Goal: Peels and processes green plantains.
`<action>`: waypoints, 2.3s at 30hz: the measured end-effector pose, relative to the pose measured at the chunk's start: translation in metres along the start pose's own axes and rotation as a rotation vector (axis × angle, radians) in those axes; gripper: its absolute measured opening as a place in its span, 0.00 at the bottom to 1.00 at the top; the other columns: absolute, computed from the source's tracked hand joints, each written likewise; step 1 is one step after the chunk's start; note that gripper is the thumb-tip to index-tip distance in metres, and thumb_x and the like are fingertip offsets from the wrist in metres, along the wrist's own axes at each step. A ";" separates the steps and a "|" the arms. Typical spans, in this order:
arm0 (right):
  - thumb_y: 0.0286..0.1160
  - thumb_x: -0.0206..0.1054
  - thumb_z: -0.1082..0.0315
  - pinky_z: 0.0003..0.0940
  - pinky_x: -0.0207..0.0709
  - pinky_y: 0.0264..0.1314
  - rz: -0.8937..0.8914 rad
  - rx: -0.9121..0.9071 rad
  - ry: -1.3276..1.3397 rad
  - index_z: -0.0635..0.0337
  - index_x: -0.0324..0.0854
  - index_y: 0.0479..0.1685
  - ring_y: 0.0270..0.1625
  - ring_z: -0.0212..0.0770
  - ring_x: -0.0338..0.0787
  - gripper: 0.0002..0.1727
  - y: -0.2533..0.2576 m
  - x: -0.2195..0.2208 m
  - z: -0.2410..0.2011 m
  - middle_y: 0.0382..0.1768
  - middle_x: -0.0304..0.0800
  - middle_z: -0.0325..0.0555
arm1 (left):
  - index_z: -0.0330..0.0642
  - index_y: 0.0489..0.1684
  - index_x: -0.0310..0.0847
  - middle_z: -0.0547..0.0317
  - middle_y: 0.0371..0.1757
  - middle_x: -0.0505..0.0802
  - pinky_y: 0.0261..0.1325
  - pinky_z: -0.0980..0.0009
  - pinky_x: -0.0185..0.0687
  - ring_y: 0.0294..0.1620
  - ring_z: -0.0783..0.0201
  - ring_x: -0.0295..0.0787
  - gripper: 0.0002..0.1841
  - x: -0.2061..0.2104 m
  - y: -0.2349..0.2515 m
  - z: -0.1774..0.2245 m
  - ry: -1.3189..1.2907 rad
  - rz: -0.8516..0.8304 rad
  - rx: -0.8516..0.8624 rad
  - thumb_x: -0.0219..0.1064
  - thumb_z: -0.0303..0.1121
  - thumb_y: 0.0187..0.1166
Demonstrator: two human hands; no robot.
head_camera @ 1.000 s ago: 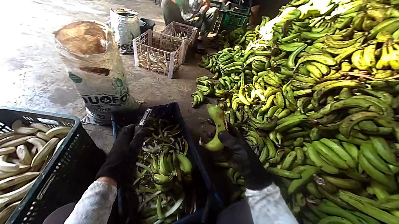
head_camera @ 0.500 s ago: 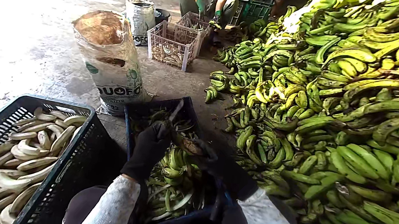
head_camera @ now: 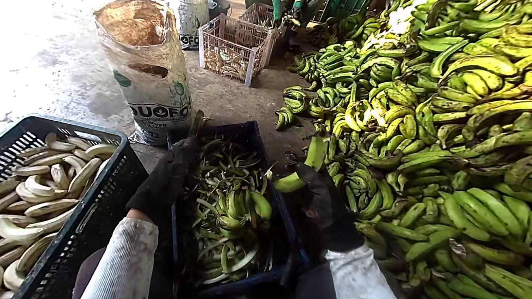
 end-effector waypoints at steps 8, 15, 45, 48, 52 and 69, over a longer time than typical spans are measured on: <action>0.72 0.74 0.60 0.38 0.88 0.57 0.076 -0.036 -0.021 0.55 0.71 0.74 0.55 0.41 0.91 0.30 0.000 0.010 0.001 0.56 0.89 0.48 | 0.48 0.61 0.87 0.60 0.36 0.91 0.27 0.72 0.77 0.22 0.69 0.78 0.32 -0.005 -0.007 -0.013 -0.048 0.036 -0.185 0.51 0.66 0.85; 0.73 0.71 0.56 0.36 0.87 0.54 0.090 -0.141 -0.037 0.49 0.66 0.83 0.55 0.39 0.90 0.36 -0.004 0.026 -0.016 0.60 0.88 0.46 | 0.35 0.75 0.72 0.48 0.51 0.89 0.47 0.60 0.87 0.43 0.61 0.87 0.26 0.053 -0.033 -0.007 -0.086 -0.074 0.032 0.45 0.47 0.94; 0.83 0.59 0.52 0.31 0.85 0.27 0.064 -0.148 0.145 0.51 0.70 0.74 0.25 0.35 0.86 0.24 0.011 0.047 -0.032 0.32 0.86 0.42 | 0.40 0.68 0.78 0.65 0.31 0.83 0.28 0.75 0.77 0.25 0.73 0.76 0.31 0.141 -0.101 -0.010 -0.328 -0.463 0.172 0.46 0.58 0.90; 0.83 0.59 0.53 0.31 0.85 0.29 0.070 -0.159 0.198 0.51 0.69 0.73 0.25 0.35 0.86 0.24 0.007 0.050 -0.030 0.31 0.85 0.41 | 0.40 0.67 0.78 0.67 0.30 0.83 0.29 0.77 0.76 0.24 0.75 0.76 0.29 0.142 -0.103 -0.012 -0.302 -0.415 0.173 0.46 0.56 0.91; 0.88 0.51 0.55 0.32 0.87 0.25 0.025 -0.056 0.418 0.55 0.73 0.70 0.21 0.35 0.85 0.20 0.000 0.062 -0.013 0.26 0.83 0.42 | 0.40 0.62 0.79 0.69 0.31 0.84 0.29 0.78 0.76 0.25 0.78 0.76 0.27 0.143 -0.101 -0.017 -0.244 -0.327 0.239 0.46 0.54 0.91; 0.90 0.39 0.55 0.29 0.88 0.39 -0.050 -0.248 0.400 0.51 0.80 0.64 0.33 0.31 0.89 0.24 -0.009 0.033 -0.002 0.34 0.89 0.36 | 0.42 0.55 0.81 0.68 0.30 0.85 0.35 0.74 0.81 0.28 0.77 0.81 0.25 0.145 -0.103 -0.024 -0.019 -0.423 0.321 0.49 0.55 0.90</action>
Point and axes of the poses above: each hand's wrist, its own y-axis towards the middle knuckle, its own x-axis out of the palm, z = x × y, the point moved 6 cm from there along y, towards the middle knuckle
